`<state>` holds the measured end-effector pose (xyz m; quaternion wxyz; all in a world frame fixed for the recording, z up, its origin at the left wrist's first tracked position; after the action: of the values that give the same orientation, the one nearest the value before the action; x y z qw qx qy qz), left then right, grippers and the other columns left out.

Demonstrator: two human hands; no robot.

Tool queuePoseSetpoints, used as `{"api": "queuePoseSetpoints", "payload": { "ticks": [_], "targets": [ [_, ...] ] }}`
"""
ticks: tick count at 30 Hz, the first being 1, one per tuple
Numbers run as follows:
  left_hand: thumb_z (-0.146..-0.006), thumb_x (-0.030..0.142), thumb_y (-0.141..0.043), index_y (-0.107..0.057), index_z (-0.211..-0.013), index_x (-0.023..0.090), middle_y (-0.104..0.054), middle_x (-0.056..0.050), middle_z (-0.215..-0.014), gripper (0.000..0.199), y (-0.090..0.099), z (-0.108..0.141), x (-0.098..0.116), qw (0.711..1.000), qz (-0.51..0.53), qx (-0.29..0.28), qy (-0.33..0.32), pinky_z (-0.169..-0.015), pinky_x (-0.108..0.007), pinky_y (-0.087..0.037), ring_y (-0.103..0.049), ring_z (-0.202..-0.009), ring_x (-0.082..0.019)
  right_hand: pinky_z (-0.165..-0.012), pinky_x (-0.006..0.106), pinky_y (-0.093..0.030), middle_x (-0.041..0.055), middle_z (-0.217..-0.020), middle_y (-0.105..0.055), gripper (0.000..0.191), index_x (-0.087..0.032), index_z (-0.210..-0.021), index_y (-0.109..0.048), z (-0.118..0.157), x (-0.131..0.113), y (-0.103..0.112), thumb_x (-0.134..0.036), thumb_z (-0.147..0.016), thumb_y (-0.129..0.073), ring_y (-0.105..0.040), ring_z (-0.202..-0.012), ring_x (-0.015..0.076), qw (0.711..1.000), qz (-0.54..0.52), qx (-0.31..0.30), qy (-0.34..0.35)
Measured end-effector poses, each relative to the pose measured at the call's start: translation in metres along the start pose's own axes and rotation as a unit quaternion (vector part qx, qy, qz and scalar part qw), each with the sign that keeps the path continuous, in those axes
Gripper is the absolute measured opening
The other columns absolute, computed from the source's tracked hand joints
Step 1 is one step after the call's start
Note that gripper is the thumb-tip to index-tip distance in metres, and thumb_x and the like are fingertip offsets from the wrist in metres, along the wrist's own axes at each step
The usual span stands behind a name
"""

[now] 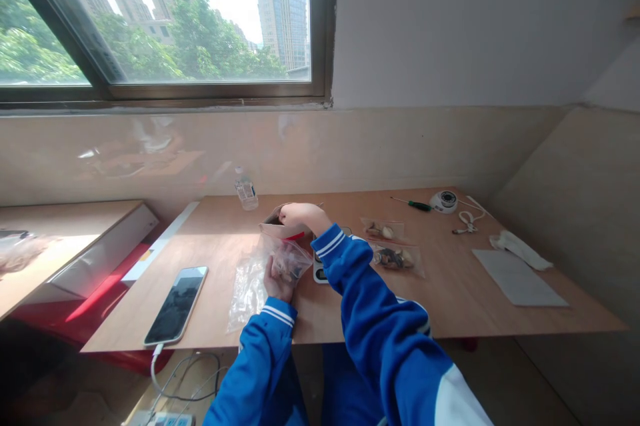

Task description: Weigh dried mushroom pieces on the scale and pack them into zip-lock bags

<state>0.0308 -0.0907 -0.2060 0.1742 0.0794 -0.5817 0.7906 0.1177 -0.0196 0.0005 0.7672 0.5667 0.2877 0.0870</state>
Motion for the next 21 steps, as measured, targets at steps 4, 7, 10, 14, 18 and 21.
{"api": "queuePoseSetpoints", "payload": {
  "ticks": [4,7,10,14,18,21],
  "targets": [
    [-0.090,0.040,-0.045,-0.064,-0.117,0.020,-0.062,-0.010,-0.126,0.038,0.001,-0.001,0.000,1.000,-0.003,-0.006,-0.005,-0.106,-0.051,-0.038,-0.053,-0.122,-0.028,-0.068,0.021,-0.046,0.0058,-0.097,-0.075,0.021,-0.019,-0.087,-0.077,-0.007,0.006,-0.014,-0.028,-0.079,-0.060,-0.066,-0.082,0.0186,0.998,0.000,-0.052,-0.020],
    [-0.089,0.039,-0.046,-0.065,-0.116,0.021,-0.064,-0.009,-0.123,0.037,0.000,0.000,0.000,1.000,0.001,-0.015,-0.004,-0.104,-0.049,-0.041,-0.056,-0.119,-0.027,-0.072,0.020,-0.046,0.0052,-0.099,-0.074,0.022,-0.019,-0.092,-0.076,-0.014,0.011,-0.015,-0.020,-0.076,-0.061,-0.066,-0.086,0.0184,1.000,-0.018,-0.017,-0.012],
    [-0.089,0.037,-0.047,-0.065,-0.115,0.021,-0.066,-0.009,-0.121,0.036,-0.001,0.000,-0.001,1.000,0.005,-0.011,-0.003,-0.102,-0.046,-0.043,-0.057,-0.117,-0.026,-0.072,0.020,-0.045,0.0054,-0.102,-0.073,0.025,-0.018,-0.096,-0.074,-0.021,0.012,-0.008,-0.015,-0.080,-0.054,-0.065,-0.086,0.0178,0.997,-0.062,0.046,0.027],
    [-0.089,0.036,-0.045,-0.064,-0.118,0.020,-0.066,-0.009,-0.118,0.038,0.001,-0.001,-0.001,1.000,0.003,-0.015,-0.009,-0.100,-0.045,-0.045,-0.060,-0.113,-0.025,-0.077,0.024,-0.045,0.0060,-0.095,-0.071,0.025,-0.015,-0.092,-0.070,-0.015,0.003,0.009,-0.017,-0.086,-0.046,-0.063,-0.087,0.0170,0.942,-0.161,0.275,0.100],
    [-0.086,0.037,-0.048,-0.062,-0.120,0.020,-0.068,-0.010,-0.113,0.040,0.003,0.000,-0.002,1.000,-0.009,0.016,-0.004,-0.094,-0.050,-0.048,-0.064,-0.105,-0.027,-0.081,0.028,-0.046,0.0048,-0.096,-0.066,0.022,-0.018,-0.094,-0.065,0.021,0.001,-0.007,-0.018,-0.087,-0.044,-0.060,-0.092,0.0164,0.816,-0.266,0.491,0.149],
    [-0.083,0.037,-0.054,-0.064,-0.115,0.018,-0.070,-0.011,-0.104,0.038,0.000,0.003,-0.005,0.998,-0.036,0.055,-0.008,-0.087,-0.049,-0.052,-0.067,-0.097,-0.029,-0.078,0.028,-0.047,0.0028,-0.086,-0.067,0.022,-0.019,-0.084,-0.065,0.048,0.015,-0.053,-0.014,-0.084,-0.044,-0.061,-0.083,0.0156,0.818,-0.314,0.470,0.107]
  ]
}}
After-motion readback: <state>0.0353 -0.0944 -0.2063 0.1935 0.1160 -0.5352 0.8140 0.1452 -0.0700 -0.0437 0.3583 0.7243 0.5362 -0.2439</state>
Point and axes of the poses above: each hand's wrist, its own z-axis away from the middle knuckle, its own y-axis out of the back of the hand, x = y × z, the point moved 2 cm from there along -z, towards the middle knuckle
